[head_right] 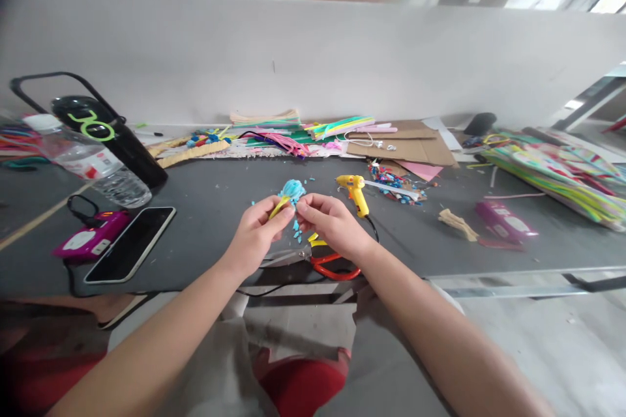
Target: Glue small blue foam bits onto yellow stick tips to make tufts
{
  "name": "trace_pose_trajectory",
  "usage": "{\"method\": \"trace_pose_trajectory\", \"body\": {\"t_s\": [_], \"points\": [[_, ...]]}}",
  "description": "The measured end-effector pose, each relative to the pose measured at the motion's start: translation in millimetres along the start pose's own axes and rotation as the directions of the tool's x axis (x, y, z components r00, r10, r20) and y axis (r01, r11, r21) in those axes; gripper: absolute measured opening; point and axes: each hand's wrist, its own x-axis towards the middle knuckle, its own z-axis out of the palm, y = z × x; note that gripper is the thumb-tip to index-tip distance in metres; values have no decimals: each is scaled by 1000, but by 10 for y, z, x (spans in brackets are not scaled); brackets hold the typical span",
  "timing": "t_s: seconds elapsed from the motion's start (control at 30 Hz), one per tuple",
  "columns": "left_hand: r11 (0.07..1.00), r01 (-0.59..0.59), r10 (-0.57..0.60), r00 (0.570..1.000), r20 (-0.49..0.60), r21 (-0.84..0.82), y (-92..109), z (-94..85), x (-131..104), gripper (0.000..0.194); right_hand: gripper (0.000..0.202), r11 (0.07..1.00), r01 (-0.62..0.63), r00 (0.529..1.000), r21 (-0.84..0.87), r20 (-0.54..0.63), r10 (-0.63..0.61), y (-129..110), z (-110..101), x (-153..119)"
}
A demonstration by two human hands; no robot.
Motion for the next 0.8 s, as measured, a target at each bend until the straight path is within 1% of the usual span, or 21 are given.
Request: {"method": "trace_pose_trajectory", "body": {"t_s": [0.07, 0.13, 0.23, 0.27, 0.37, 0.47, 0.67, 0.8], "points": [[1000, 28, -27, 1000, -4, 3, 11, -11, 11, 32, 28, 996, 36, 999, -85, -36, -39, -30, -15, -5], [998, 57, -56, 998, -22, 3, 7, -23, 30, 34, 27, 970, 95, 988, -225, -101, -120, -61, -35, -18], [997, 73, -72, 996, -59, 4, -20, -45, 64, 38, 25, 898, 166, 951, -406, -174, -255, -98, -52, -54], [997, 63, -60, 995, -82, 38, -31, -52, 73, 38, 24, 873, 190, 938, -450, -180, -297, -106, -50, -67], [983, 36, -12, 992, -129, 182, -48, -63, 82, 36, 17, 792, 253, 908, -556, -146, -393, -111, -33, -96], [964, 13, 23, 991, -131, 267, -44, -53, 71, 35, 12, 720, 294, 891, -629, -92, -444, -97, -15, -99], [946, -13, 49, 993, -103, 325, -47, -37, 56, 36, 8, 600, 324, 865, -731, -29, -502, -76, -21, -75], [940, -15, 52, 994, -99, 341, -45, -49, 56, 36, 9, 555, 327, 853, -765, -13, -521, -67, -25, -66]]}}
